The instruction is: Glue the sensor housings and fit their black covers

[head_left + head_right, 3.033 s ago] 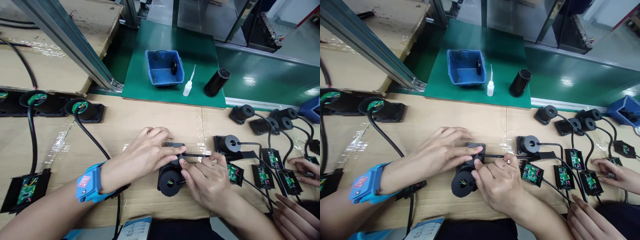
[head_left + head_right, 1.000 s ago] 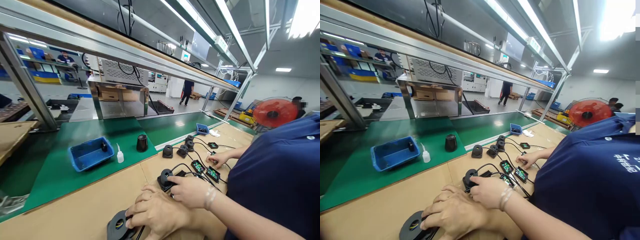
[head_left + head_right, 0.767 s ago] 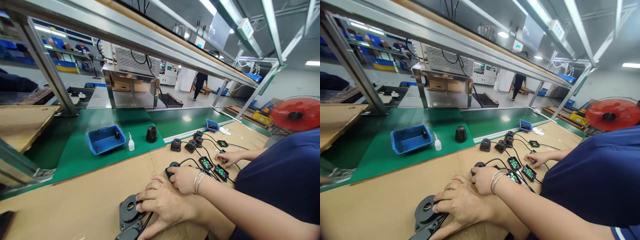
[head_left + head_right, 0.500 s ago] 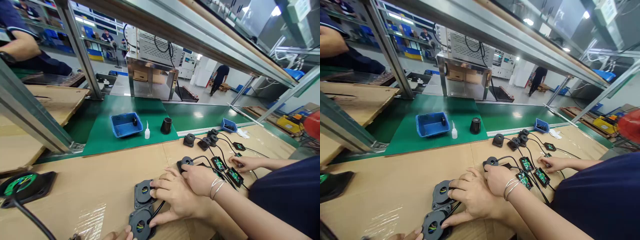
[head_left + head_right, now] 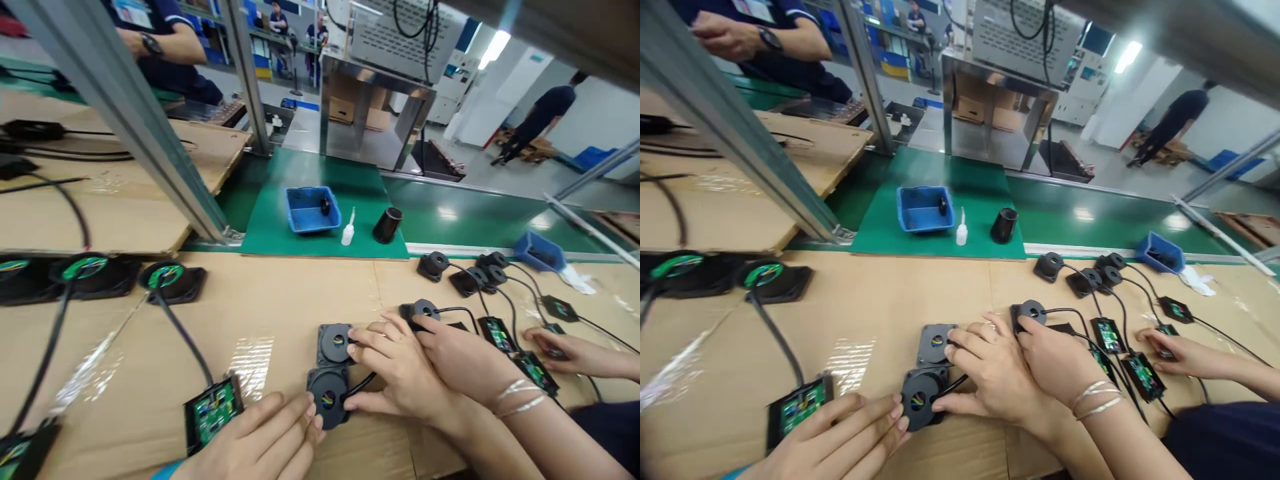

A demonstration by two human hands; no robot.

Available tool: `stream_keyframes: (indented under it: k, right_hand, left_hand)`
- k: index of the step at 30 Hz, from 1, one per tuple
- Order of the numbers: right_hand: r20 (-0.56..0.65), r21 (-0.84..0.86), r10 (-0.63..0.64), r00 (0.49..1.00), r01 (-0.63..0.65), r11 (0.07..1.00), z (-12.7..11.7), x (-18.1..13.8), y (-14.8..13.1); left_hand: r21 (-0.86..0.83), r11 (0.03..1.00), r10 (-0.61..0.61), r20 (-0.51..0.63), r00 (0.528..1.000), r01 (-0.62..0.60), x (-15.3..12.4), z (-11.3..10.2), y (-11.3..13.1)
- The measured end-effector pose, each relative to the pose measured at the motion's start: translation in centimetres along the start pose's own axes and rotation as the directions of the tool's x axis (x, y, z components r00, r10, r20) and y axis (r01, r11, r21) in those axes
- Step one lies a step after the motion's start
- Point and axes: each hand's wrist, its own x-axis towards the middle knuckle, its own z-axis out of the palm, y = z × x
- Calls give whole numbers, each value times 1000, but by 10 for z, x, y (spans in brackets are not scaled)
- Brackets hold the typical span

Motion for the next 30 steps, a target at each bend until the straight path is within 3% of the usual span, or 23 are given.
stream_keyframes:
  k: [7,14,17,20,22,24,26,30]
  right_hand:
    - [-69,37,7,998,-5,999,6,-1,2]
    - [6,-15,-13,1000,13,1000,-1,3,1]
    - [18,-28,-5,1000,5,1000,-4,3,-1]
    - [0,-26,-7,1000,7,1000,-4,2,-1]
    - [0,-28,-15,1000,15,999,-4,2,0]
    - [15,-32,-27,1000,27,999,-4,2,1]
    - [22,-36,-37,999,38,999,-5,3,1]
    - [52,-39,-43,998,45,998,-8,3,3]
  left_hand:
    - [-36,998,47,30,998,-46,11,-4,-2]
    - [-43,999,34,30,999,-32,15,-2,-7]
    - [-41,990,132,-23,991,-133,11,3,-12]
    - [-68,921,370,-167,914,-385,-1,11,-7]
    - [-194,869,441,-111,890,-455,-9,16,1]
    - [-371,878,368,119,922,-302,-14,19,11]
    - [-434,896,247,299,922,-99,-16,20,18]
    - [-399,917,150,334,931,-5,-17,21,21]
